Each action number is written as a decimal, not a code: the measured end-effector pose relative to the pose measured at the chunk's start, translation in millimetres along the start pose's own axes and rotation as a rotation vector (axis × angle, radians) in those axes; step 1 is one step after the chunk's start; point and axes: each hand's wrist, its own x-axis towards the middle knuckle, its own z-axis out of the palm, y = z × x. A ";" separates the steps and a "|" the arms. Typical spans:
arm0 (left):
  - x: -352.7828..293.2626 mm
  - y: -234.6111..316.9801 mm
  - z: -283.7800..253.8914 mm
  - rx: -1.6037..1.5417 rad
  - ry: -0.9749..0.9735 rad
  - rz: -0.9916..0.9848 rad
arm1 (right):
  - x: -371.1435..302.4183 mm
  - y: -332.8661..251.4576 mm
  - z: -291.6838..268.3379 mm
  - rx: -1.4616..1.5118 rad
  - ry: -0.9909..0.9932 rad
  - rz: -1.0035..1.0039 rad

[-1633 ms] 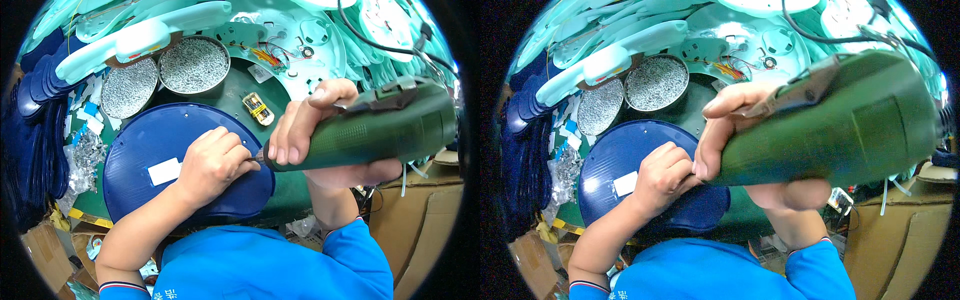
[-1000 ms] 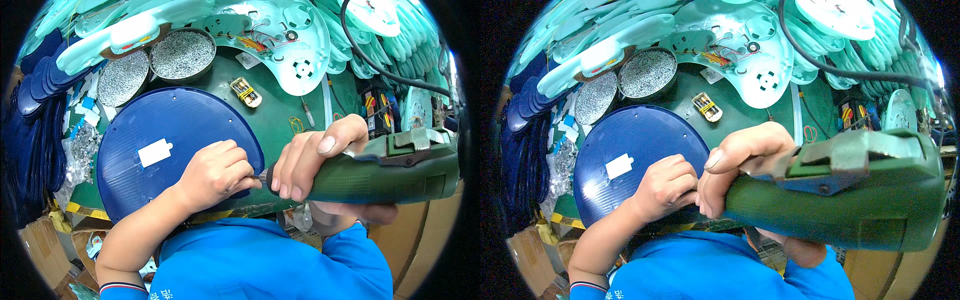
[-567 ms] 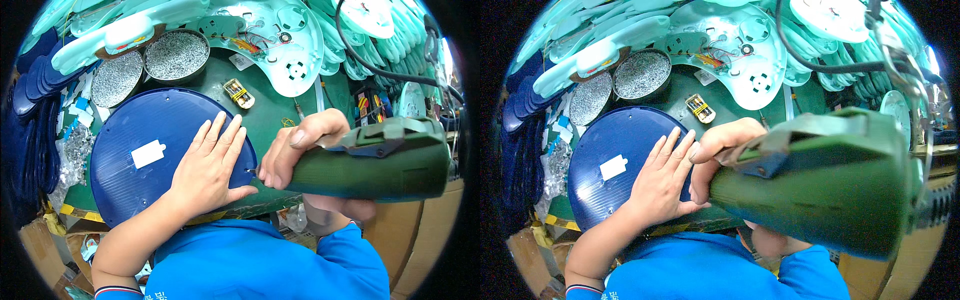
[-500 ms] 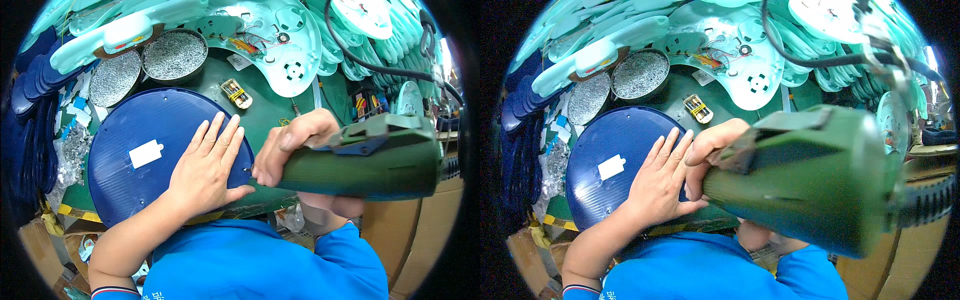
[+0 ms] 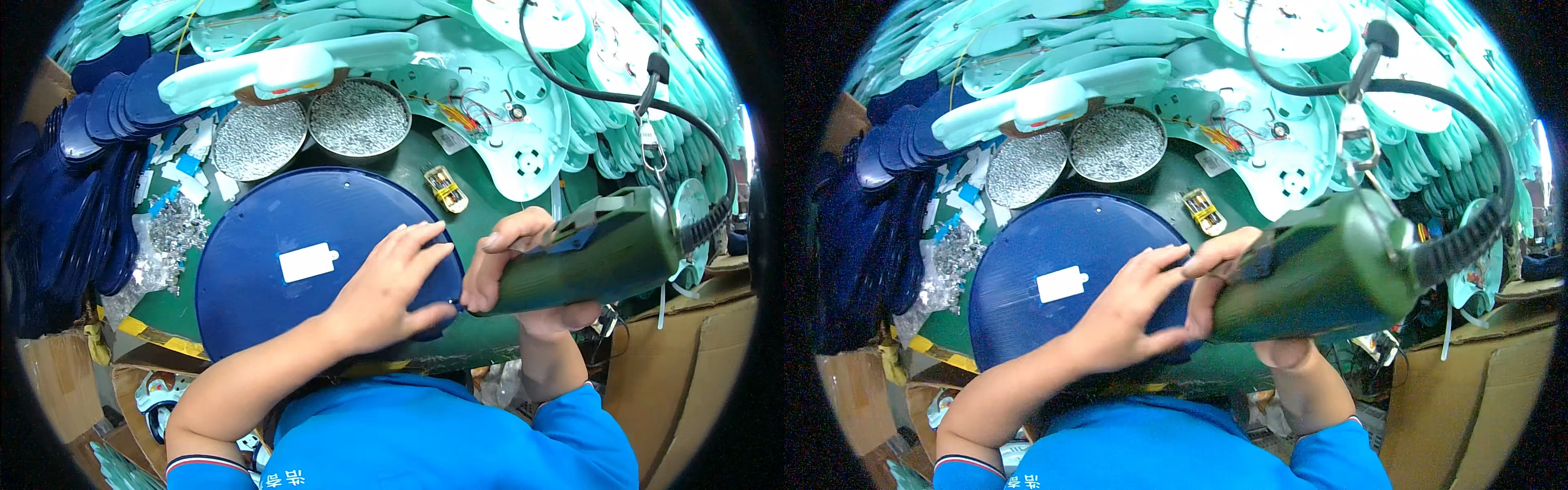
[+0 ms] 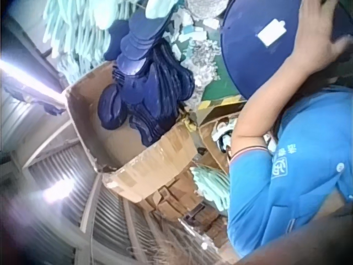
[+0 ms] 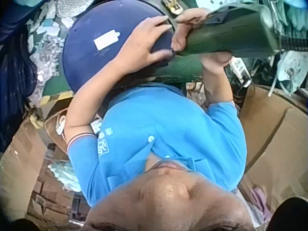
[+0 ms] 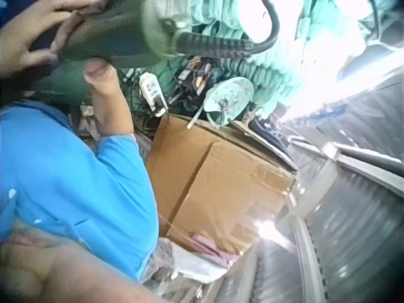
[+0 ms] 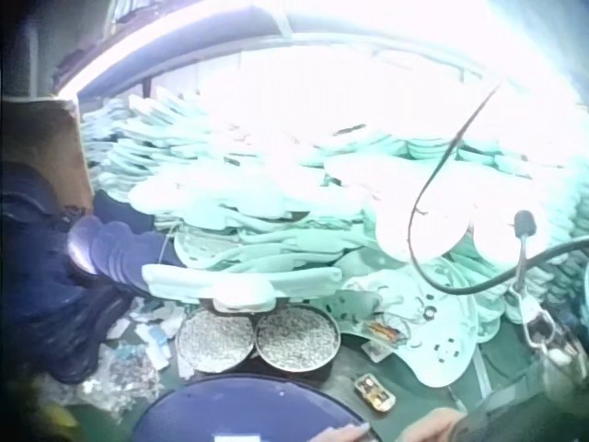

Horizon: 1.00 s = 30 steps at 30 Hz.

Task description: The person assembles blue plastic parts by attaching a white rectangular piece and securing it with screws using a green power drill. They then insert batteries into a compartment and place the assembled part into a box.

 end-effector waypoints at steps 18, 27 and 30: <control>75.8 -137.6 -84.7 0.524 0.332 0.026 | 70.6 12.9 33.2 0.107 0.054 -0.157; -31.3 -98.8 -128.9 0.157 0.280 -0.166 | 133.2 52.7 74.7 -0.058 0.122 -0.286; -60.1 -88.3 -138.9 0.134 0.276 -0.261 | 149.4 66.5 99.1 -0.101 0.061 -0.208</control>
